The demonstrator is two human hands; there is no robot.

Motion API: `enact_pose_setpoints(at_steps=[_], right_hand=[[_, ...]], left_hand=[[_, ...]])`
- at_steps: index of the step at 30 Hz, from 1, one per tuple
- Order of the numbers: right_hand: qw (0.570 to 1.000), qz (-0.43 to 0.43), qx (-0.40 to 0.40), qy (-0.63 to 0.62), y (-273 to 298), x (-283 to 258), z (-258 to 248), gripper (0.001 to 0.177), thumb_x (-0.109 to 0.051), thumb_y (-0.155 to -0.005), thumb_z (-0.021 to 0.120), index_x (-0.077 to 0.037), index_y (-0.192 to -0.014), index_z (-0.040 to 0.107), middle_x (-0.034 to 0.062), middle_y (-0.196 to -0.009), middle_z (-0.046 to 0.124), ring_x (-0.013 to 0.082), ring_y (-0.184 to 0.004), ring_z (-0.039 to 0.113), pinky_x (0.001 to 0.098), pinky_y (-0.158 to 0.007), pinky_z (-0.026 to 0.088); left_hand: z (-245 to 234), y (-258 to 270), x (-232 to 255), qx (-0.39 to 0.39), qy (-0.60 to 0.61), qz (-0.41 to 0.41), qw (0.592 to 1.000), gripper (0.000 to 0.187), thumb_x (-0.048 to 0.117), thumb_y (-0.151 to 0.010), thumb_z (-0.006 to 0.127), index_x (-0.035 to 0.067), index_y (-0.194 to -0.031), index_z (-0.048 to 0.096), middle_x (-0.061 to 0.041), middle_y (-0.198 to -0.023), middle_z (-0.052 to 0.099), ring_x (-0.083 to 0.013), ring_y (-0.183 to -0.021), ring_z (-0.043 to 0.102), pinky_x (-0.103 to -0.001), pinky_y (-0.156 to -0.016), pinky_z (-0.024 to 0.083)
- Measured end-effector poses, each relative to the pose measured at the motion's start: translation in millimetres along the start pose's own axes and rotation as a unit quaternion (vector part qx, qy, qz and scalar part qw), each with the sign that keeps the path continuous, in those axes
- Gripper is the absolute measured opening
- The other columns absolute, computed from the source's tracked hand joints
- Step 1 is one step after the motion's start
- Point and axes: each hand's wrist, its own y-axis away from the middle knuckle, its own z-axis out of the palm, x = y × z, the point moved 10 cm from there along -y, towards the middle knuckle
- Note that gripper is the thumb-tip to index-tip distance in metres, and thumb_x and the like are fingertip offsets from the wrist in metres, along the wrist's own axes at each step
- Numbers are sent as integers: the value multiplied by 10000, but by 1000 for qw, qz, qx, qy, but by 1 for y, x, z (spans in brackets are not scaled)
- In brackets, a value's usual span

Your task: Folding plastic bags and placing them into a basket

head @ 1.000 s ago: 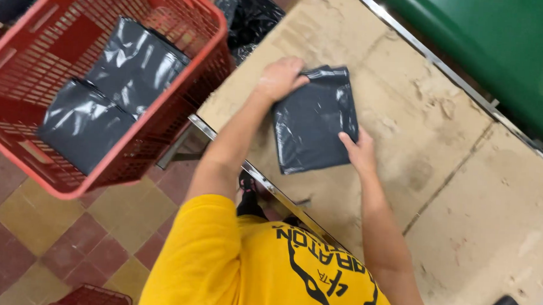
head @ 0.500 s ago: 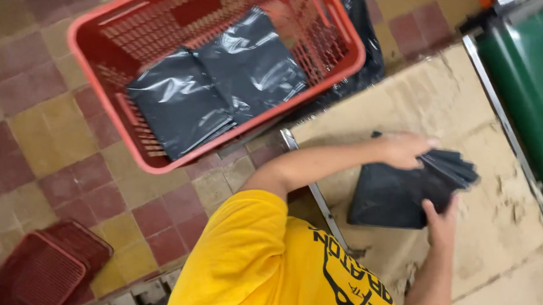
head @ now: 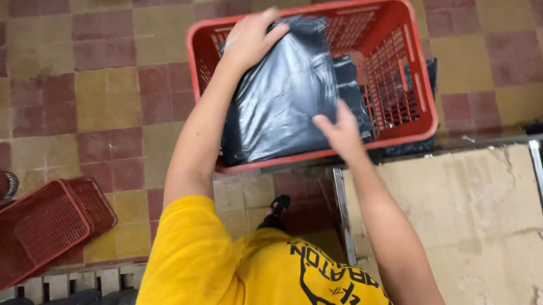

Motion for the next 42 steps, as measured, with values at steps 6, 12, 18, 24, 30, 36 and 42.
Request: enact_pose_setpoints(at_steps=[6, 12, 18, 24, 30, 36, 42], right_hand=[[951, 71, -216, 209, -8, 74, 133, 841, -519, -938, 638, 53, -1495, 373, 271, -1347, 550, 376, -1273, 545, 493, -1043, 426], [831, -47, -278, 479, -3, -24, 159, 442, -561, -864, 678, -133, -942, 753, 88, -826, 753, 330, -842, 766, 487, -728, 598], [797, -28, -414, 440, 18, 8, 280, 591, -680, -768, 632, -129, -880, 816, 140, -840, 782, 366, -900, 768, 531, -738, 598], [751, -8, -498, 433, 43, 61, 326, 581, -639, -768, 651, -120, -982, 801, 138, -938, 773, 358, -978, 747, 537, -797, 599], [804, 11, -502, 317, 42, 22, 266, 487, -544, -865, 622, -89, -986, 744, 165, -998, 747, 378, -1072, 711, 525, -885, 572], [991, 0, -114, -71, 57, 16, 41, 131, -128, -872, 760, -107, -952, 658, 60, -726, 731, 196, -699, 702, 354, -627, 586], [931, 242, 175, -211, 265, 147, -142, 110, -40, -914, 708, 6, -997, 652, 162, -815, 698, 243, -649, 660, 331, -656, 551]], left_hand=[[101, 51, -171, -53, -71, -154, 984, 462, 576, -1023, 443, 179, -1074, 673, -135, -1025, 743, -380, -1015, 677, -554, -829, 521], [158, 74, -184, -163, -169, -217, 947, 575, 640, -1034, 325, 212, -1349, 544, -71, -1398, 575, -307, -1334, 473, -586, -1045, 413], [181, 88, -185, -255, -162, -243, 922, 804, 734, -1017, 184, 142, -1546, 311, -147, -1554, 431, -351, -1444, 387, -569, -1167, 293], [195, 93, -194, -268, -157, -252, 916, 767, 745, -1001, 187, 180, -1477, 393, -111, -1533, 459, -325, -1450, 381, -551, -1161, 304], [212, 92, -208, -248, -193, -240, 918, 780, 737, -1002, 224, 184, -1538, 348, -91, -1557, 420, -334, -1453, 337, -615, -1175, 259], [146, 33, -33, -129, -186, -73, 971, 792, 554, -949, 576, 135, -1563, 301, -94, -1420, 486, -322, -1326, 453, -589, -1055, 433], [151, 73, 239, -172, 96, 149, 969, 405, 328, -860, 623, 90, -1187, 594, -144, -1123, 695, -364, -1022, 659, -508, -839, 514]])
